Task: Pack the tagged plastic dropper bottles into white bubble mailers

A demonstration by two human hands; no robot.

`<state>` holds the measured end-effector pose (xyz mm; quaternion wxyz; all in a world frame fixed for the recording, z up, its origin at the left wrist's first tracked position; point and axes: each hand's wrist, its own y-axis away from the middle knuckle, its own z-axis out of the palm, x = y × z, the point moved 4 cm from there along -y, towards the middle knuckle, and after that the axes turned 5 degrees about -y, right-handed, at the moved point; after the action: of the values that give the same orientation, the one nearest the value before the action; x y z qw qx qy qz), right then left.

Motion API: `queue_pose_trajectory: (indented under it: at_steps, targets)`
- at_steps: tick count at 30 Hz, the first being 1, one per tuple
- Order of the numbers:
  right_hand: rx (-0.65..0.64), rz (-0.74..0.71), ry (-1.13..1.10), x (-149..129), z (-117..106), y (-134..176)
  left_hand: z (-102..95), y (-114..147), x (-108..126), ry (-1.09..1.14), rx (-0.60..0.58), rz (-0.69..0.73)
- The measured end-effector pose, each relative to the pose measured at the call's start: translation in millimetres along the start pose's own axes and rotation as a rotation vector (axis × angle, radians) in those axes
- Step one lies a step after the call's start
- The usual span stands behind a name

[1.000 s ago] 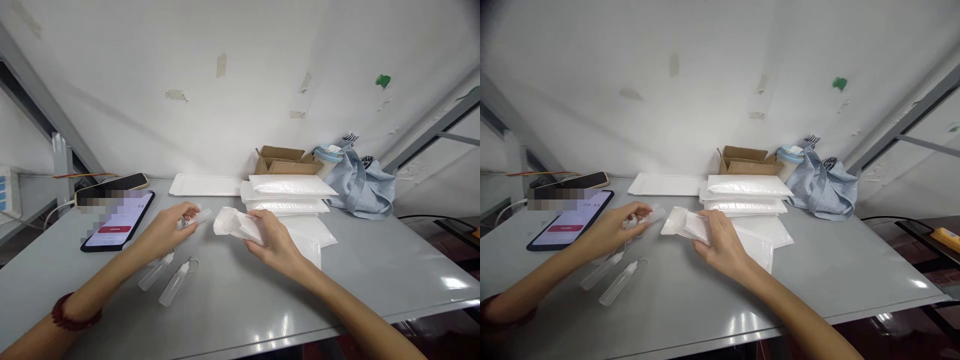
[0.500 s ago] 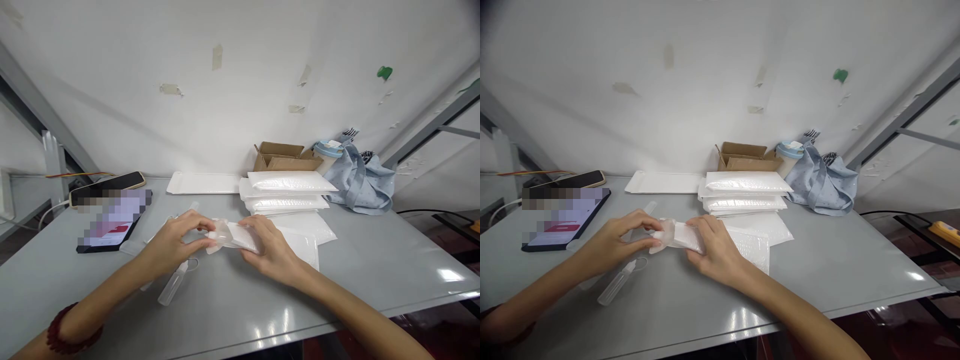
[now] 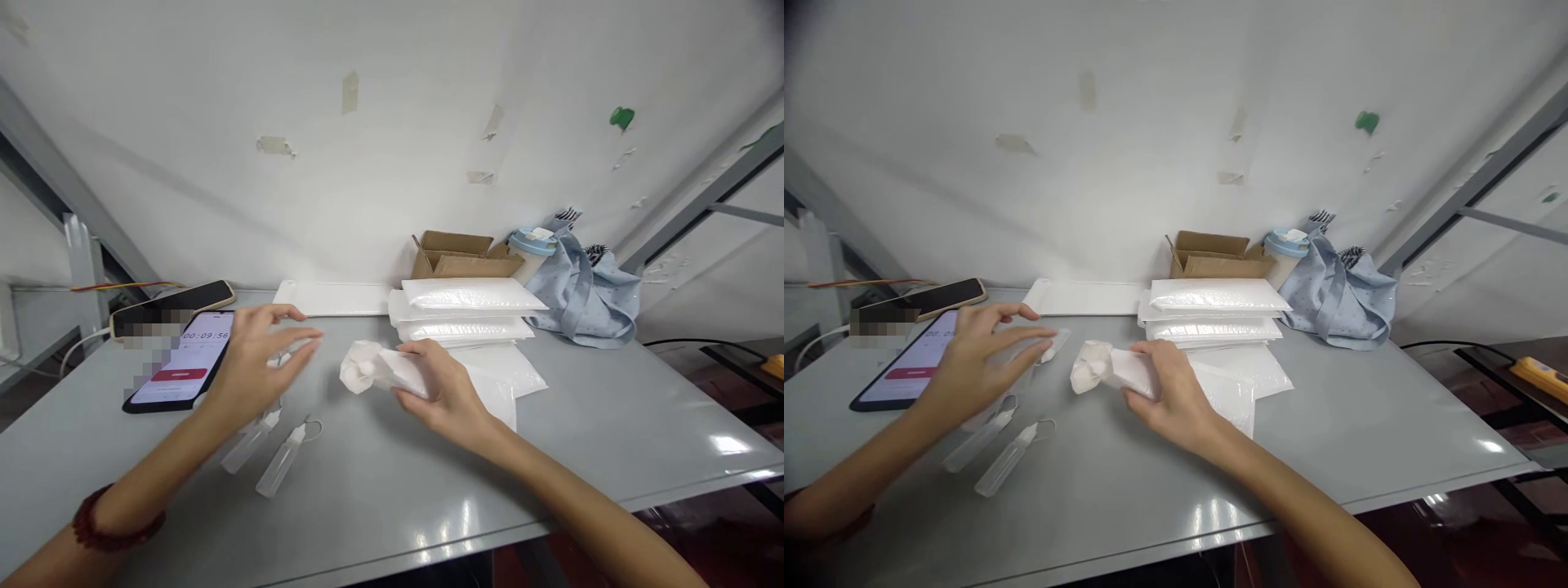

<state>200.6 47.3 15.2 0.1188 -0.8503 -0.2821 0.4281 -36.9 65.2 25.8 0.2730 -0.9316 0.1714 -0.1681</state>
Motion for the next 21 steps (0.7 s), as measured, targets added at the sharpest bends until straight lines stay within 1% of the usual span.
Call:
queue_pose_trajectory:
  at_steps: [2, 3, 5, 7, 8, 9, 11, 14, 16, 18, 21]
  targets:
    - [0.038, 0.015, -0.014, 1, -4, -2, 14.3, -2, -27, -0.136, -0.189, -0.191]
    - [0.046, 0.014, -0.017, 0, -5, -3, 21.5, -2, -37, -0.156, -0.227, -0.231]
    - [0.036, 0.004, -0.015, -1, -5, -3, 36.8, 1, -46, -0.163, -0.286, -0.249]
    - [0.01, -0.003, -0.007, -1, -3, -2, 47.6, 3, -45, -0.142, -0.311, -0.227]
    - [-0.002, -0.006, 0.001, -1, -3, -1, 49.7, 4, -42, -0.13, -0.316, -0.215]
    - [-0.011, -0.008, 0.012, -1, -2, -1, 49.0, 3, -38, -0.116, -0.315, -0.206]
    - [-0.019, -0.004, 0.04, 0, -2, -1, 39.9, 1, -30, -0.079, -0.303, -0.203]
    - [-0.027, 0.009, 0.082, 2, -2, -2, 15.2, -4, -22, 0.039, -0.271, -0.252]
    - [-0.037, 0.018, 0.096, 3, -2, -3, 2.3, -5, -19, 0.166, -0.275, -0.288]
    - [-0.048, 0.019, 0.099, 4, -2, -3, -2.1, -5, -14, 0.237, -0.31, -0.262]
    - [-0.067, 0.025, 0.107, 4, 0, -3, 3.6, -2, -8, 0.216, -0.366, -0.134]
